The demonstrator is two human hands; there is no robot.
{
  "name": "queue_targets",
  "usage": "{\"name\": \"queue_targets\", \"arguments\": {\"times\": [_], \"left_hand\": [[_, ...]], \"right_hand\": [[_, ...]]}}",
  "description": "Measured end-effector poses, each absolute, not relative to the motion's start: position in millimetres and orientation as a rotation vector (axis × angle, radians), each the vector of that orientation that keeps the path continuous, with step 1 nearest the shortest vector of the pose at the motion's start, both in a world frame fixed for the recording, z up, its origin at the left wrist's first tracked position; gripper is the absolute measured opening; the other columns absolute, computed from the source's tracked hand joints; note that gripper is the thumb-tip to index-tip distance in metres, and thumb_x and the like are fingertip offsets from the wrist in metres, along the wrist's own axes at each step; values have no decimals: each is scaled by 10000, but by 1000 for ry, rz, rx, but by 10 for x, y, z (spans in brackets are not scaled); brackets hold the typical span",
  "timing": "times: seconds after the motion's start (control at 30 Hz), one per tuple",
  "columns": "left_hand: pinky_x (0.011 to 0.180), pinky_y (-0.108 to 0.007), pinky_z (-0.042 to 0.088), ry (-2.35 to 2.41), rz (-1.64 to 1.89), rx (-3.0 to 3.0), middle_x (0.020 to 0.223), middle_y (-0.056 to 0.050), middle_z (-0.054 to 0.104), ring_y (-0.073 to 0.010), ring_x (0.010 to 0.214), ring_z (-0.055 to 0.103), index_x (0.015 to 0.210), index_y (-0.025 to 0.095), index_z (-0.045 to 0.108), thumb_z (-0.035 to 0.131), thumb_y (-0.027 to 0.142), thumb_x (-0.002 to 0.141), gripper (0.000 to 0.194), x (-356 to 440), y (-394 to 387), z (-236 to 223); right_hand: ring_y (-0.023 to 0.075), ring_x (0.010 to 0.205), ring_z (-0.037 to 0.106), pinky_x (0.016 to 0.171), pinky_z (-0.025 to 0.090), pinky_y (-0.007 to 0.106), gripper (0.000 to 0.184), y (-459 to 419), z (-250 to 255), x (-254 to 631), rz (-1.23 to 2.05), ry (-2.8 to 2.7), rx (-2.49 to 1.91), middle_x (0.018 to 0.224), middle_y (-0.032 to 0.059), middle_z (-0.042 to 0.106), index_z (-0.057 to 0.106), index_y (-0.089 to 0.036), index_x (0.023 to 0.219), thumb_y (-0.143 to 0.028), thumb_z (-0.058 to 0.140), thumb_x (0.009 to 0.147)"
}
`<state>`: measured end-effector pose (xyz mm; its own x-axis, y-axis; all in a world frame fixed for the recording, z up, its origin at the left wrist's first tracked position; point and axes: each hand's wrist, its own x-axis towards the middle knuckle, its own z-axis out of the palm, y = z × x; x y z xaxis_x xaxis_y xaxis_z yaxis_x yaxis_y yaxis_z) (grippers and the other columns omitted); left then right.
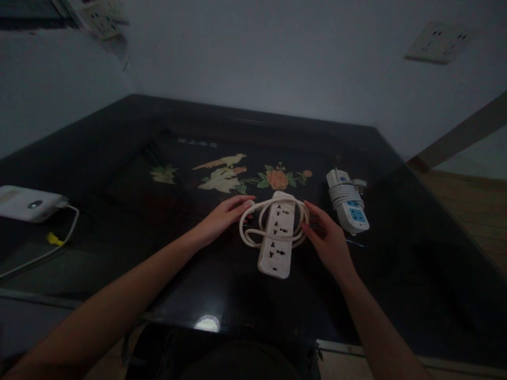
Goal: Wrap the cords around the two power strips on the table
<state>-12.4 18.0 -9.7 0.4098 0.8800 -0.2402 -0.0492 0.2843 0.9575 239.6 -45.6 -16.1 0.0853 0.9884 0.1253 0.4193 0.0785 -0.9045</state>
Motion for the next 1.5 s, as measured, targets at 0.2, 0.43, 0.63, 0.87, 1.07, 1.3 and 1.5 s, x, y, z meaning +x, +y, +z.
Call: {"name": "queue_targets", "arguments": {"times": [0.2, 0.43, 0.63, 0.87, 1.07, 1.3, 1.5], "left_hand": [[710, -246, 465, 976, 809, 1155, 881, -14, 650, -111, 754, 601, 1117, 177, 595, 684, 239, 779, 356, -151, 227, -98], [652, -210, 486, 908, 832, 1054, 824, -6, 645, -93, 696, 600, 968, 156, 645, 657, 335, 821, 232, -181, 275, -179], [756, -264, 543, 886, 850, 883, 874, -50, 701, -123, 755, 669, 969, 139, 647, 605, 233, 869, 143, -148, 276, -234], [832, -242, 504, 934, 875, 975, 1003, -48, 716, -108, 827, 665, 1031, 146, 678, 760, 124, 705, 337, -122, 261, -241], [798, -261, 524, 882, 832, 938, 900, -52, 722, -103, 751, 664, 976, 127, 689, 719, 212, 779, 217, -157, 280, -231], [796, -219, 517, 766, 756, 905, 911, -50, 709, -98, 806, 653, 932, 109, 694, 727, 204, 779, 183, -218, 327, -264], [748, -197, 525, 728, 741, 883, 869, -38, 704, -82, 739, 648, 945, 104, 692, 724, 181, 781, 185, -240, 347, -270]], "right_hand": [[258, 1067, 606, 860, 538, 451, 490, -450, -178, 2405, 843, -1447, -1465, 1297, 103, 583, 539, -241, 1290, -270, 616, 806], [261, 1038, 610, 830, 539, 449, 488, -439, -207, 2419, 809, -1483, -1424, 1274, 106, 589, 542, -247, 1286, -290, 618, 806], [259, 1034, 611, 824, 540, 448, 502, -429, -190, 2393, 806, -1512, -1415, 1271, 109, 587, 525, -246, 1308, -277, 607, 814], [251, 992, 622, 798, 547, 435, 518, -424, -197, 2384, 813, -1474, -1425, 1215, 111, 616, 531, -234, 1294, -279, 641, 790], [237, 955, 631, 753, 552, 404, 500, -399, -217, 2389, 811, -1465, -1409, 1189, 109, 626, 542, -232, 1272, -264, 649, 784], [239, 962, 602, 702, 522, 368, 330, -284, -134, 2343, 497, -1696, -1403, 1089, 97, 640, 610, -222, 1168, -215, 575, 840], [215, 886, 613, 749, 497, 359, 122, -162, 72, 2267, 270, -1814, -1290, 933, 69, 656, 647, -200, 948, -183, 610, 833]]}}
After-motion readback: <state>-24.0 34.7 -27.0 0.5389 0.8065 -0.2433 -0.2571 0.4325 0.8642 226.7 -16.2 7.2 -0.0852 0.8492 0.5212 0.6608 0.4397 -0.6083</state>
